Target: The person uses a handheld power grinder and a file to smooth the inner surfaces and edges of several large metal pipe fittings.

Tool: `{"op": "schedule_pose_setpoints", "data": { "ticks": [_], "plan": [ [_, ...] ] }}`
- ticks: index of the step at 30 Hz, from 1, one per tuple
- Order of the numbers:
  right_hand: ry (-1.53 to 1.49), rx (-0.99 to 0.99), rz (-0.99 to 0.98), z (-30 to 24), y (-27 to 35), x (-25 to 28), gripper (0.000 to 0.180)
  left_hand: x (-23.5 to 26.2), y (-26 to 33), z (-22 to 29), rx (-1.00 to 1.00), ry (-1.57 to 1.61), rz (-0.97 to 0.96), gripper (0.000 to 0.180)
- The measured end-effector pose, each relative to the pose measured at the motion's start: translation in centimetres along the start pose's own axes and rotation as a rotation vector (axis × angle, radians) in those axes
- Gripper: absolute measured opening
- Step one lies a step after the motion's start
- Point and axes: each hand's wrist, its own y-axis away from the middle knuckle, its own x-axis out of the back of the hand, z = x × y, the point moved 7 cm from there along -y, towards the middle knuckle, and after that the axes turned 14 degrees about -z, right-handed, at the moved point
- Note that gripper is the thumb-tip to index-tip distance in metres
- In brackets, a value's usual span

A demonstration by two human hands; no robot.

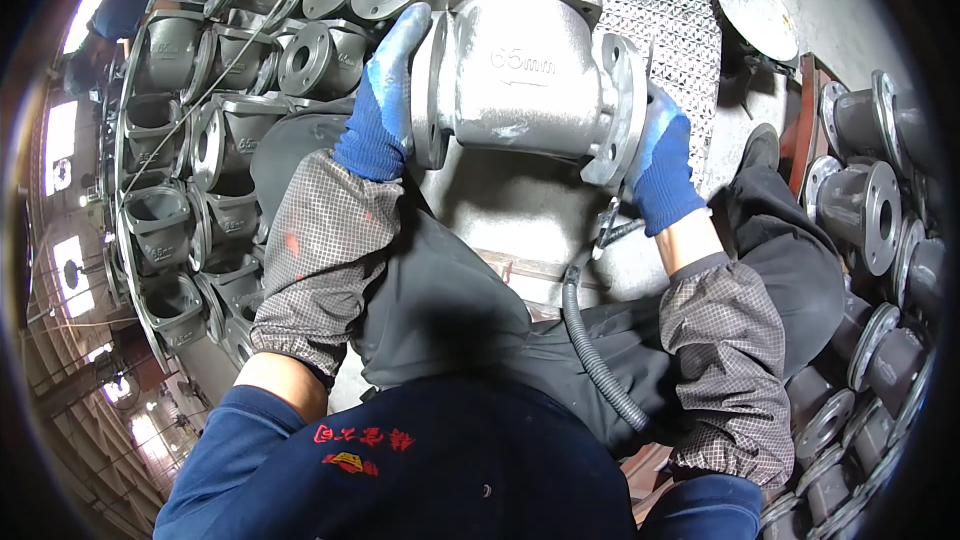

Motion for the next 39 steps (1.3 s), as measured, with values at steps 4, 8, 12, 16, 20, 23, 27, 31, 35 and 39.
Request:
{"op": "schedule_pose_setpoints", "data": {
  "ticks": [4,8,12,16,20,23,27,31,35,39],
  "plan": [
    [0.139,0.048,0.128,-2.9,-0.6,0.2,0.037,-0.4,-1.9,-1.8,0.038,0.189,-0.081,0.04],
    [0.288,0.056,0.121,-5.2,-0.2,-0.6,0.036,-2.1,-2.3,-3.9,0.236,0.35,-0.138,0.052],
    [0.387,0.118,0.145,-6.6,0.5,-1.4,0.034,-1.6,-3.7,-5.9,0.273,0.324,-0.206,0.06],
    [1.323,0.414,0.128,-7.5,0.2,-0.3,0.032,-2.0,-3.2,-5.7,0.308,0.307,-0.141,0.056],
    [0.557,0.194,0.095,-6.9,1.7,0.0,0.034,0.5,-1.6,-4.1,0.213,-0.03,-0.09,0.043],
    [0.362,0.261,0.11,-7.8,2.8,1.4,0.031,4.5,0.2,-4.5,0.215,-0.423,-0.075,0.038],
    [0.349,0.379,0.113,-10.6,5.0,3.2,0.033,3.4,7.0,-13.6,0.928,-0.854,-0.753,0.038],
    [0.425,0.515,0.125,-12.0,7.6,3.2,0.032,-4.2,11.0,-21.3,1.134,-0.326,-0.475,0.046],
    [0.834,0.585,0.173,-13.9,9.3,1.8,0.033,-10.7,13.1,-28.0,1.165,-0.052,-0.344,0.033],
    [1.189,0.687,0.049,-14.3,11.9,-1.5,0.035,-13.6,14.3,-26.5,1.177,0.294,-0.165,0.025]
  ]
}}
